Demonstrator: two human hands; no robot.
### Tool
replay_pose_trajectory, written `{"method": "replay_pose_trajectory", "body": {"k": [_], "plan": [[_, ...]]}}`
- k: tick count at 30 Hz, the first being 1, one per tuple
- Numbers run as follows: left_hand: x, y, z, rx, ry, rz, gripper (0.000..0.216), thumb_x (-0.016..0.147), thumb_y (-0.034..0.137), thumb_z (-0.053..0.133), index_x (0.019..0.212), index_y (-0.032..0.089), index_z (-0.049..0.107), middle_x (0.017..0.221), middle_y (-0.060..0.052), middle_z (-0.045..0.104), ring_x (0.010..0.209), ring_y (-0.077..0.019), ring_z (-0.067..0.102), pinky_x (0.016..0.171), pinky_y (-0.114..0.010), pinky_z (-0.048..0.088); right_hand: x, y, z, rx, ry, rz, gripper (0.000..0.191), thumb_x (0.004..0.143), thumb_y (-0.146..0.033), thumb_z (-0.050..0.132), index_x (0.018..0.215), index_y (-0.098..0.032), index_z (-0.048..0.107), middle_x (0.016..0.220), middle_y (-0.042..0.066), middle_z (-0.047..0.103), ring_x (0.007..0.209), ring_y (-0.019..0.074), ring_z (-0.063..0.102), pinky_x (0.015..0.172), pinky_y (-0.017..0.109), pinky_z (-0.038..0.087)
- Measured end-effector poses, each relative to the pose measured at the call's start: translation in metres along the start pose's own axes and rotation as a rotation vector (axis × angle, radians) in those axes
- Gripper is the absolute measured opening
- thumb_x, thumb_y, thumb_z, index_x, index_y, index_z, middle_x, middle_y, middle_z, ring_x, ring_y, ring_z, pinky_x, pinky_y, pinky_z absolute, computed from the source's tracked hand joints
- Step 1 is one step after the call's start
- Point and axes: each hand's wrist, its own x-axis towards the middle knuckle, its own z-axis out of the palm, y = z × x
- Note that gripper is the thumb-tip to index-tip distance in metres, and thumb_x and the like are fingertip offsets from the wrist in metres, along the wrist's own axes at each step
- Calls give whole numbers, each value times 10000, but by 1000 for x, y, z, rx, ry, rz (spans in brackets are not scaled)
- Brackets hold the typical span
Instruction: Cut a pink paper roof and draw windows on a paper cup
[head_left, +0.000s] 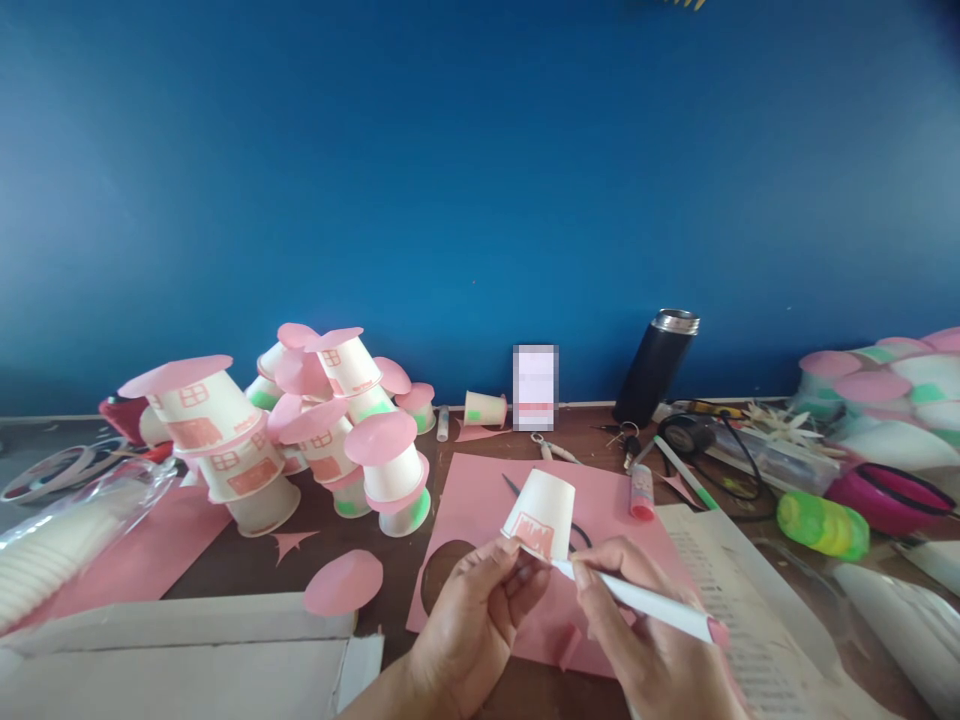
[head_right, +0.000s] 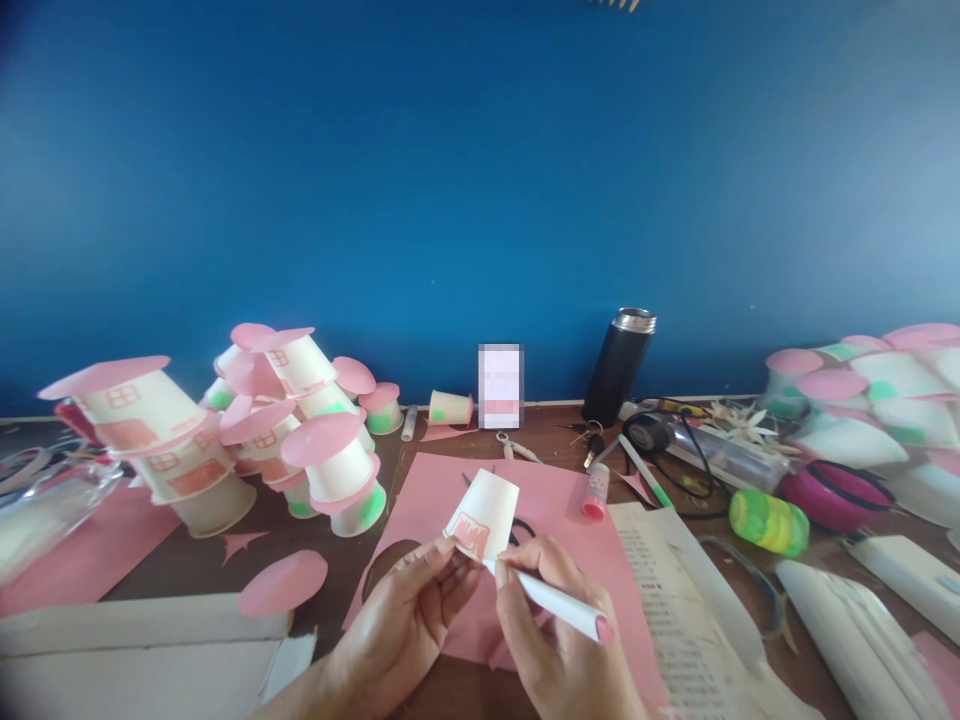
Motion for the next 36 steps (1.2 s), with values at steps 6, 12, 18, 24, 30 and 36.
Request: {"method": "replay_pose_trajectory", "body": {"k": [6,12,18,24,30,36], "plan": [[2,1,0,-7,0,-3,87,815,117,648,797,73,722,790,-84,733,776,-147,686,788,-261,575,0,0,0,0,7,-7,172,891,-364,507,809,-225,567,607,-14,610,463,124,557,372,176,419],[1,1,1,-6,0,0,92,816,118,647,800,72,725,803,-90,738,785,-152,689,790,-263,574,0,2,0,-25,-12,-17,157,902,-360,501,840,-229,560,647,-15,623,483,119,573,402,179,440],[1,0,0,15,-21,8,88,810,130,655,809,78,725,839,-96,741,821,-164,688,799,-267,569,1,5,2,-10,17,-20,143,903,-355,508,867,-229,565,697,1,654,558,135,624,406,176,447],[1,1,2,20,-17,8,85,807,132,658,811,82,727,853,-94,742,822,-161,686,803,-266,566,1,6,2,-26,24,-24,135,900,-352,519,864,-230,565,697,-2,643,548,131,609,416,182,446],[1,1,2,32,-1,10,93,807,134,655,820,76,727,846,-98,740,829,-167,684,809,-268,560,1,8,4,9,27,-11,139,898,-354,521,859,-227,565,675,-8,624,517,126,586,410,187,437],[2,-1,0,26,-31,41,94,811,161,660,814,94,726,874,-84,735,848,-162,673,840,-277,544,-1,5,3,99,44,5,146,901,-358,517,854,-228,564,638,-17,597,501,134,575,461,204,485]]}}
